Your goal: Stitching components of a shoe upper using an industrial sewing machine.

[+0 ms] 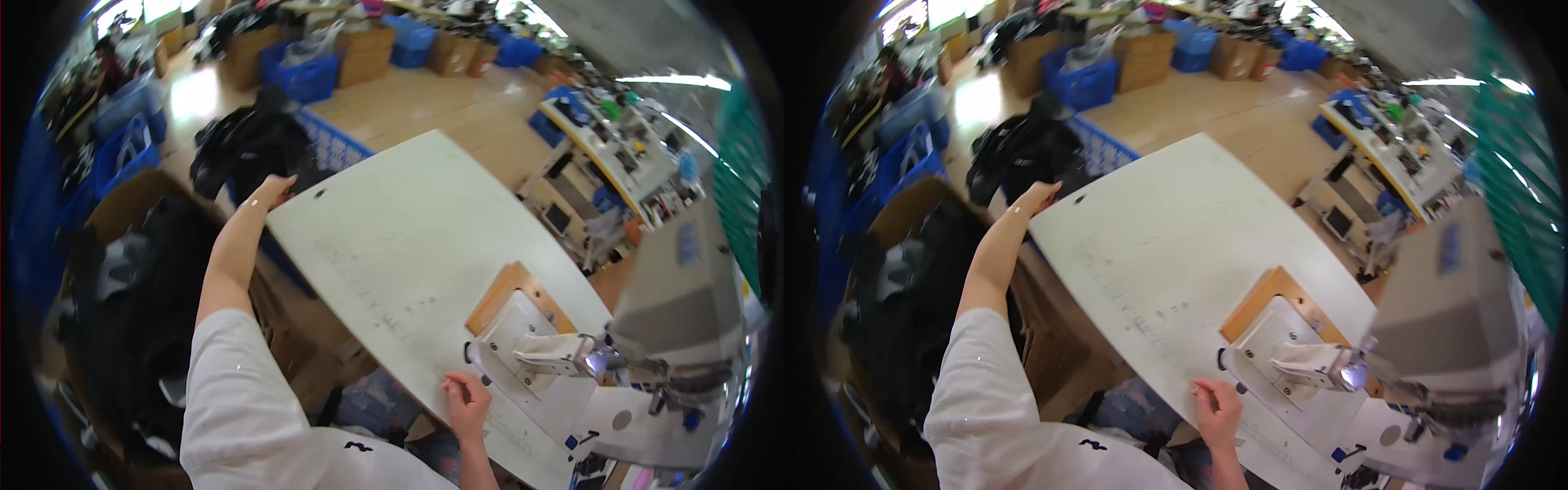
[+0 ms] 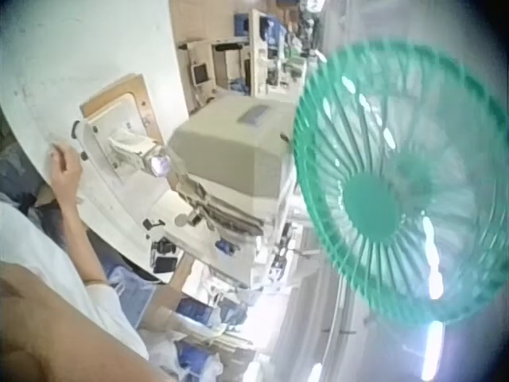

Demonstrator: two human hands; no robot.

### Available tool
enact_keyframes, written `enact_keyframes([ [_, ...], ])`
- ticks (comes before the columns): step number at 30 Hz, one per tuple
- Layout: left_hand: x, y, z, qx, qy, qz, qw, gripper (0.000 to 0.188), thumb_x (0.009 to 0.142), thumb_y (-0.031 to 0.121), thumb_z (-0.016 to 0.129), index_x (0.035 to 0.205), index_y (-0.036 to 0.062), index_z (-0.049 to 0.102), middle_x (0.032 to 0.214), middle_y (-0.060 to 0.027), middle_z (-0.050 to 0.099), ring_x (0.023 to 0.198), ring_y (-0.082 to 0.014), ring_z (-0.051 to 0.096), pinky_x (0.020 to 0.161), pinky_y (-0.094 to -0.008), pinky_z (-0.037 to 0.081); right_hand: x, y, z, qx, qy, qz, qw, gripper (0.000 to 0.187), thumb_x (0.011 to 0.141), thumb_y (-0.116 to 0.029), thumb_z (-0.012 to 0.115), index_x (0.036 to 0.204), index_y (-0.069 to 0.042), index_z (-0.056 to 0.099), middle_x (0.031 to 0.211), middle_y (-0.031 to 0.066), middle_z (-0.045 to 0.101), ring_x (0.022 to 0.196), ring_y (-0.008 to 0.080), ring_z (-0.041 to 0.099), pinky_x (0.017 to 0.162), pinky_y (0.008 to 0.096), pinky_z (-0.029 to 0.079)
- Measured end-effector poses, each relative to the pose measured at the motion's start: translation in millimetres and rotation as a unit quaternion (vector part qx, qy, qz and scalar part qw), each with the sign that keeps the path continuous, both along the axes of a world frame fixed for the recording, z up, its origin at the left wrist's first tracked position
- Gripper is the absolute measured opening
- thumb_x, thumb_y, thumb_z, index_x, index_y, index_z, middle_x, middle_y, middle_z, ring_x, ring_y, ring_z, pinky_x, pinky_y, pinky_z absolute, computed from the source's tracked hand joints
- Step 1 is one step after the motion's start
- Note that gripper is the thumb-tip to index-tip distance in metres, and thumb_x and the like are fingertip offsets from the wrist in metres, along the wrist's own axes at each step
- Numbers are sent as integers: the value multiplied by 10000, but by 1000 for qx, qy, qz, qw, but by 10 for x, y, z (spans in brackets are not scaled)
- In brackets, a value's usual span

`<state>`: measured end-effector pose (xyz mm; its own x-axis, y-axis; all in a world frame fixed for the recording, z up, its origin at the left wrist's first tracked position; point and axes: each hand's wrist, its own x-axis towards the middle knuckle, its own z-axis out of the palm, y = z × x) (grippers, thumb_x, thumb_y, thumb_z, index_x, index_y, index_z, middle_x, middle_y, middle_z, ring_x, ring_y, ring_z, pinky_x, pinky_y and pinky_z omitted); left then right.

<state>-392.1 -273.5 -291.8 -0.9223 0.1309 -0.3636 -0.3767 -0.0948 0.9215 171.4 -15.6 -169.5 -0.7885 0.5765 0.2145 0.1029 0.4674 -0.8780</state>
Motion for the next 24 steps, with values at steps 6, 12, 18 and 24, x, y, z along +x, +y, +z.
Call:
enact_keyframes([
  [6, 26, 174, 645, -217, 66, -88, 970, 280, 870, 182, 569, 717, -52, 555, 537, -69, 494, 415, -206, 546, 364, -346, 464, 20, 14, 85, -8, -1, 14, 1000, 126, 847, -86, 589, 930, -59, 680, 774, 62, 667, 731, 191, 625, 645, 287, 466],
  [12, 127, 933, 2149, 4, 308, -38, 951, 369, 926, 353, 522, 665, 98, 471, 538, -36, 480, 400, -164, 508, 397, -300, 447, 33, 26, 71, -10, -23, 40, 999, 142, 841, -93, 585, 942, -71, 683, 760, 57, 667, 715, 206, 622, 679, 300, 461],
  [18, 1112, 1408, 3574, 268, 445, -52, 853, 233, 944, 244, 559, 858, 31, 515, 633, -38, 490, 632, -186, 626, 626, -337, 566, 10, 64, 129, 56, -1, 47, 997, 143, 819, -92, 589, 937, -82, 669, 755, 59, 662, 687, 237, 606, 665, 329, 458],
  [24, 3175, 1603, 2766, 292, 329, -126, 889, 205, 932, 217, 583, 1077, 73, 586, 839, -75, 630, 778, -172, 659, 617, -280, 531, 203, 34, 136, 130, 36, 52, 989, 118, 838, -106, 575, 927, -108, 653, 830, 59, 621, 832, 242, 578, 783, 369, 434],
])
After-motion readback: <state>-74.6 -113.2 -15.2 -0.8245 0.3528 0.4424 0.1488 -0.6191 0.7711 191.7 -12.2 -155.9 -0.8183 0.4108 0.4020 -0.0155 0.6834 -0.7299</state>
